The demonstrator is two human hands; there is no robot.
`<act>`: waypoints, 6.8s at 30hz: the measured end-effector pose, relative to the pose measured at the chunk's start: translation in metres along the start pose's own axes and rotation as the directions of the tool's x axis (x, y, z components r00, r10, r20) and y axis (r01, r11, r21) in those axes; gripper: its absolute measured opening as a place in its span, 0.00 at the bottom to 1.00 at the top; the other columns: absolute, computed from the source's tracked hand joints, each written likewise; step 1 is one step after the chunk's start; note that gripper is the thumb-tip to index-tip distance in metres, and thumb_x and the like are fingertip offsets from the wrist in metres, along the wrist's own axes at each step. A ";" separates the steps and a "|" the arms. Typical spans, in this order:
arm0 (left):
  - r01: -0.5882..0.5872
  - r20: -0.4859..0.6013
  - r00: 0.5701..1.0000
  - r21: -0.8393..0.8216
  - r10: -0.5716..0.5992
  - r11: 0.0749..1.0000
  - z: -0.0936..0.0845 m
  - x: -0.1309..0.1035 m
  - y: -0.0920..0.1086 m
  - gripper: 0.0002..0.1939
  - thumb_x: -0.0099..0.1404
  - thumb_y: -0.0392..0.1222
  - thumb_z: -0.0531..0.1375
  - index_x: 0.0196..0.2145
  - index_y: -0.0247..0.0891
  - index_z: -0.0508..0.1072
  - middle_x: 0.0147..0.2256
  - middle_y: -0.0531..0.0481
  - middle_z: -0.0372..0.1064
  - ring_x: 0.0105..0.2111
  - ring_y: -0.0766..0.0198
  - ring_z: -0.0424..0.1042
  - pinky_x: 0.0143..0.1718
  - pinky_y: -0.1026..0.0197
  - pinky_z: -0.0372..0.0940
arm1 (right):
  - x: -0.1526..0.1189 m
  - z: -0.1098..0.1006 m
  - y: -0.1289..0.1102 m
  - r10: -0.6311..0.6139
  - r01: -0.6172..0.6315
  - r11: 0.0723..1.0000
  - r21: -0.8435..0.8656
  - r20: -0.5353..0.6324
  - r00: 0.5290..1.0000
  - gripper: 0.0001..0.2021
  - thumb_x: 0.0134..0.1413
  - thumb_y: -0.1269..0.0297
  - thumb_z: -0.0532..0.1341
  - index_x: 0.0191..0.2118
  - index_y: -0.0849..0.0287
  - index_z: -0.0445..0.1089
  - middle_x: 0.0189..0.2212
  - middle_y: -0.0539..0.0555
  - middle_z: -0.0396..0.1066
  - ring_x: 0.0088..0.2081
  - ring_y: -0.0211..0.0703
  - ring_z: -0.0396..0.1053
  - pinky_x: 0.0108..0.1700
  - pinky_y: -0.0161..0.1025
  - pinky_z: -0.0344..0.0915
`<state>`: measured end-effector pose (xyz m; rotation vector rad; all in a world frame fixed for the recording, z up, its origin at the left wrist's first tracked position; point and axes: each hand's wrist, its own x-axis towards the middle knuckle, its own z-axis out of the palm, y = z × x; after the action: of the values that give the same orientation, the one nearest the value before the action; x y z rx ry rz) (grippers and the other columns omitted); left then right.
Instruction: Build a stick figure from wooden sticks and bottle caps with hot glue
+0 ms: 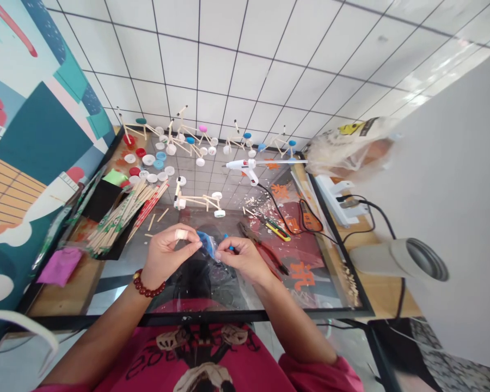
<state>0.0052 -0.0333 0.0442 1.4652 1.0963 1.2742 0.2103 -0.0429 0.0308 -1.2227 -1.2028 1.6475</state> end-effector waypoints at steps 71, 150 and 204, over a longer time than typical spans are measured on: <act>-0.342 0.140 0.935 0.598 0.325 0.725 0.014 -0.019 -0.008 0.21 0.60 0.35 0.64 0.51 0.40 0.71 0.47 0.42 0.72 0.48 0.55 0.72 0.51 0.51 0.69 | -0.018 0.001 -0.009 -0.618 0.576 0.632 -0.518 0.111 0.778 0.14 0.65 0.69 0.55 0.51 0.53 0.74 0.39 0.56 0.73 0.40 0.41 0.72 0.42 0.39 0.70; 0.275 0.094 0.960 -0.132 -0.264 0.952 0.014 -0.025 -0.015 0.10 0.62 0.46 0.65 0.32 0.37 0.79 0.33 0.48 0.75 0.33 0.65 0.73 0.35 0.66 0.68 | -0.009 0.008 0.002 -0.243 0.242 0.963 -0.122 0.010 0.970 0.14 0.58 0.52 0.64 0.38 0.58 0.75 0.29 0.50 0.73 0.30 0.36 0.68 0.35 0.34 0.65; 0.595 0.144 0.796 -0.367 -0.589 0.715 0.025 -0.025 -0.009 0.22 0.41 0.51 0.76 0.19 0.33 0.71 0.19 0.55 0.68 0.20 0.73 0.62 0.23 0.68 0.60 | -0.020 -0.006 0.008 -0.793 0.681 0.052 -0.731 0.384 0.473 0.13 0.58 0.68 0.65 0.46 0.44 0.75 0.34 0.47 0.78 0.38 0.41 0.72 0.46 0.45 0.60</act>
<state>0.0278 -0.0571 0.0275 0.7167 1.0955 0.9339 0.2216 -0.0622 0.0275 -0.8002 -2.1641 0.0725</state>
